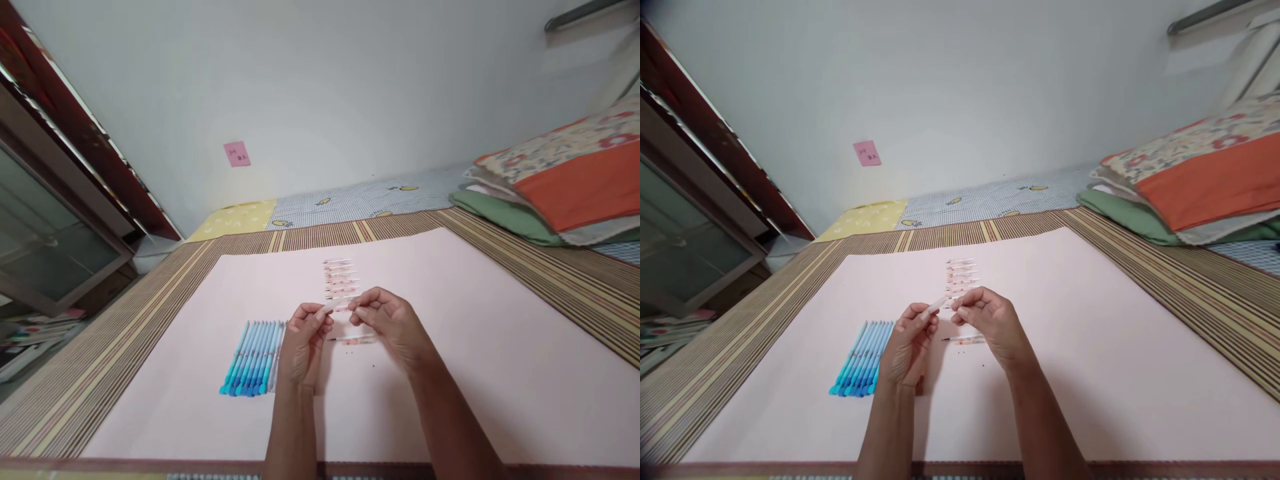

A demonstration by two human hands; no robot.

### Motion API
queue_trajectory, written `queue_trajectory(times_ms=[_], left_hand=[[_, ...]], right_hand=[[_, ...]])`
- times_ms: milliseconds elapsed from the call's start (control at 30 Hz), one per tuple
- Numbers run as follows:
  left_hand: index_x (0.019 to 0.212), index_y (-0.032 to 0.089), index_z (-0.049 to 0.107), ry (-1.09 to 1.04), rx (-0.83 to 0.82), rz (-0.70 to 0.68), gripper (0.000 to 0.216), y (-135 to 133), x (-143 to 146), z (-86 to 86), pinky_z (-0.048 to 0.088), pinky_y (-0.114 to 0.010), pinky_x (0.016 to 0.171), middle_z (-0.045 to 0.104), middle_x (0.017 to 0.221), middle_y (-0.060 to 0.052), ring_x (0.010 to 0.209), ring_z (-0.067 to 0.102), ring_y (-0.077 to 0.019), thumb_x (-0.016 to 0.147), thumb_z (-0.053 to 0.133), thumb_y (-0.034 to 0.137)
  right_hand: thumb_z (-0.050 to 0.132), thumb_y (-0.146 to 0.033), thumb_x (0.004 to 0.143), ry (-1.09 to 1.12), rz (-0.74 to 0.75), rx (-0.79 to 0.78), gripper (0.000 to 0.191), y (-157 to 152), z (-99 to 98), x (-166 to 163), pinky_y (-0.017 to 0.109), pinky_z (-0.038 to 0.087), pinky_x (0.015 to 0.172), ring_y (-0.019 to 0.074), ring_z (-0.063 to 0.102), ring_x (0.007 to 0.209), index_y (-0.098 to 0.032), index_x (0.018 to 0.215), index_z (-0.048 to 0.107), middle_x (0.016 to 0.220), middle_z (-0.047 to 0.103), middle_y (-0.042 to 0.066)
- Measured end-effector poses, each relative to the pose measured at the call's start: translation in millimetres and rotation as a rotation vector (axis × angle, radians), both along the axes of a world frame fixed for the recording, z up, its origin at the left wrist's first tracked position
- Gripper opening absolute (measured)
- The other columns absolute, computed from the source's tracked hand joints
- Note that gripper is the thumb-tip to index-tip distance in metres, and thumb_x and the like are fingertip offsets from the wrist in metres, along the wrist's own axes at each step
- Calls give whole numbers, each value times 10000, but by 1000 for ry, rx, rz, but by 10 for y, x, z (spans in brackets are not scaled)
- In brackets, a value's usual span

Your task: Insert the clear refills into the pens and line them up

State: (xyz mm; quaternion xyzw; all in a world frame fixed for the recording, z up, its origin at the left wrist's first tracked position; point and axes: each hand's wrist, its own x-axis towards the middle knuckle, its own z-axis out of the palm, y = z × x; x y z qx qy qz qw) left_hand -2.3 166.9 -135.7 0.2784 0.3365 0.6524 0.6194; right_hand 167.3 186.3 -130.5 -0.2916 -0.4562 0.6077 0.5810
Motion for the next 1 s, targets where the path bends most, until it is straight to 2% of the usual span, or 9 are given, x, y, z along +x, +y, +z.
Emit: queue_trajectory(times_ms=[133, 300, 500, 800, 1000], left_hand=[[828, 135, 683, 10, 10, -13, 288, -5, 6, -3, 496, -170, 647, 685, 702, -15, 644, 622, -85, 652, 891, 228], [840, 135, 686, 48, 27, -33, 255, -16, 19, -13, 493, -176, 653, 715, 773, -36, 655, 625, -84, 695, 866, 242], [849, 138, 685, 85, 41, -66, 210, -12, 37, -35, 491, -182, 659, 718, 779, -37, 658, 626, -85, 746, 833, 246], [839, 139, 686, 92, 50, -75, 228, -9, 50, -53, 490, -184, 652, 715, 776, -36, 657, 625, -88, 733, 846, 262], [838, 140, 687, 95, 44, -60, 228, -9, 37, -66, 490, -183, 650, 714, 777, -37, 653, 622, -87, 735, 845, 268]], right_hand=[[795, -288, 756, 5, -24, 5, 153, 15, -23, -17, 284, 496, 665, 139, 620, 667, -186, 824, 704, 768, 714, 21], [732, -285, 793, -148, -101, 38, 101, 9, 19, -4, 277, 444, 606, 135, 546, 588, -187, 811, 711, 586, 621, -17], [708, -342, 818, -244, -144, 88, 158, -20, 94, 23, 289, 459, 624, 142, 565, 604, -187, 844, 719, 610, 622, -11], [696, -317, 825, -365, -153, 109, 140, -21, 100, 49, 269, 465, 602, 134, 567, 595, -179, 828, 721, 610, 614, -15], [635, -332, 878, -394, -187, 148, 174, -42, 132, 80, 282, 495, 659, 145, 598, 640, -184, 884, 725, 637, 634, -5]])
